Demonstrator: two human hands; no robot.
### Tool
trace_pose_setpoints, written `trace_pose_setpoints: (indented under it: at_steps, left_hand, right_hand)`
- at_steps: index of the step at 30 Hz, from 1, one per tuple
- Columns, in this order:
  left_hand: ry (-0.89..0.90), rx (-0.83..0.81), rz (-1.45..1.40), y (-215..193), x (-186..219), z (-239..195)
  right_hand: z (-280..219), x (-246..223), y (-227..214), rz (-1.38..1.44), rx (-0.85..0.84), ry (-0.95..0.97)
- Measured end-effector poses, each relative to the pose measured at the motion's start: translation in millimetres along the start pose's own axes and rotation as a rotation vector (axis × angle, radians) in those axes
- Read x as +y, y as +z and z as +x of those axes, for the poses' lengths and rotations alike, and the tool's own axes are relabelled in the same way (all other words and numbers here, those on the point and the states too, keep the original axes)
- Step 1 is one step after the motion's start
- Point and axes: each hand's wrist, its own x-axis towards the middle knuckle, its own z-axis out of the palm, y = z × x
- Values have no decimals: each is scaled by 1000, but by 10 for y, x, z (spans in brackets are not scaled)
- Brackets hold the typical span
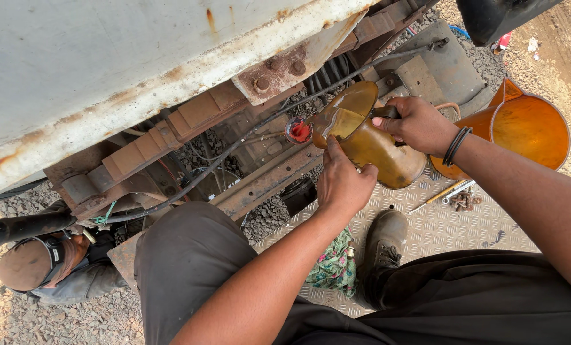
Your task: The person pours a yellowish liquid from a large orange pitcher into a smaller transparent container, then pours the liquid from the smaller container into a red-capped opening on a vehicle's undercarriage. The person repeats this transfer process multiple times.
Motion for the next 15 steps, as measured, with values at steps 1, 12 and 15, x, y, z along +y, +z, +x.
trace_pose_setpoints:
  at_steps: [1, 12, 15]
  left_hand:
    - [2, -2, 6, -1, -3, 7]
    - [28, 9, 27, 34, -50, 32]
    - [32, 8, 13, 27, -48, 33]
  right_hand:
    - [5, -4, -3, -16, -2, 5]
    - [6, -19, -13, -82, 2, -9]
    - [2, -20, -10, -14, -8, -1]
